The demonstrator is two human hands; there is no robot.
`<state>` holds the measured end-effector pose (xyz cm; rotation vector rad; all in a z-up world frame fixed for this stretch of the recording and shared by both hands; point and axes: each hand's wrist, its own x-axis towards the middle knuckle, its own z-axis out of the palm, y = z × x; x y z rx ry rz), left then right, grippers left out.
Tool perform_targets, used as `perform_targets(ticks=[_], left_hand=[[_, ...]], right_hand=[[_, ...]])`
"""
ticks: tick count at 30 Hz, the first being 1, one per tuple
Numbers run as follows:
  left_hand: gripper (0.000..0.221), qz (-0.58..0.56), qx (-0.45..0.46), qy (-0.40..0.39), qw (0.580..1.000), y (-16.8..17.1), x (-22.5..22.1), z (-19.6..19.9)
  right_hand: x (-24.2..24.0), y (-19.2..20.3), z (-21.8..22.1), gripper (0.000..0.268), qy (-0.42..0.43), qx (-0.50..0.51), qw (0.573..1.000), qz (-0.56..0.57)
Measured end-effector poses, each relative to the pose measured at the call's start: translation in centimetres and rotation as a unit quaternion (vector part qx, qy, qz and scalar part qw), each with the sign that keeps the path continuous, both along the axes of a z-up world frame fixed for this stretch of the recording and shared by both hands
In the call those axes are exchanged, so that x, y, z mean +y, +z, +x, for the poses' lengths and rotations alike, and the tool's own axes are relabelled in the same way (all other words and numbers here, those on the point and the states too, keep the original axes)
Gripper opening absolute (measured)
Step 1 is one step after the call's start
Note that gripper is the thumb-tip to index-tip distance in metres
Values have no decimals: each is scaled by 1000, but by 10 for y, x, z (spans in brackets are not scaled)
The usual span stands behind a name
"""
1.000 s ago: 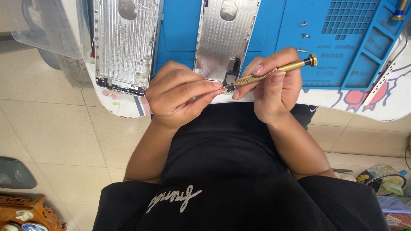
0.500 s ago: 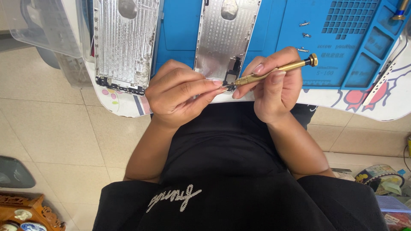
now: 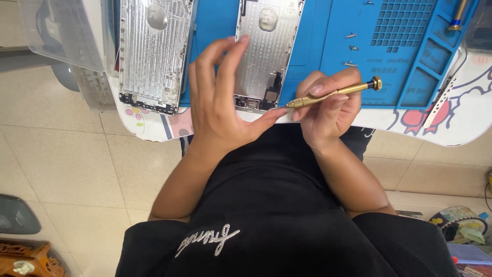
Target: The user is repairing a mobile phone by disassembling and inspecting internal components.
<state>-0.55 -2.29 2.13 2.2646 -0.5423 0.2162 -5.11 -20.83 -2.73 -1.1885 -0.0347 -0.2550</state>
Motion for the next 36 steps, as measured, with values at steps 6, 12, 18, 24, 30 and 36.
perform_targets(ticks=[6, 12, 18, 24, 30, 36], left_hand=[[113, 98, 50, 39, 993, 9, -17, -3], [118, 139, 66, 45, 987, 18, -30, 2], [118, 70, 96, 29, 992, 15, -23, 2], [120, -36, 140, 13, 989, 24, 1, 0], [119, -357, 329, -57, 872, -7, 22, -13], [116, -545, 425, -114, 714, -46, 26, -34]], right_hand=[[1, -8, 0, 36, -51, -26, 998, 5], [0, -5, 2, 34, -67, -33, 996, 42], [-3, -8, 4, 33, -61, -47, 996, 54], [-8, -9, -1, 32, -25, -43, 992, 113], [-24, -12, -13, 33, -15, -49, 979, 199], [-41, 12, -47, 32, -39, -23, 994, 102]])
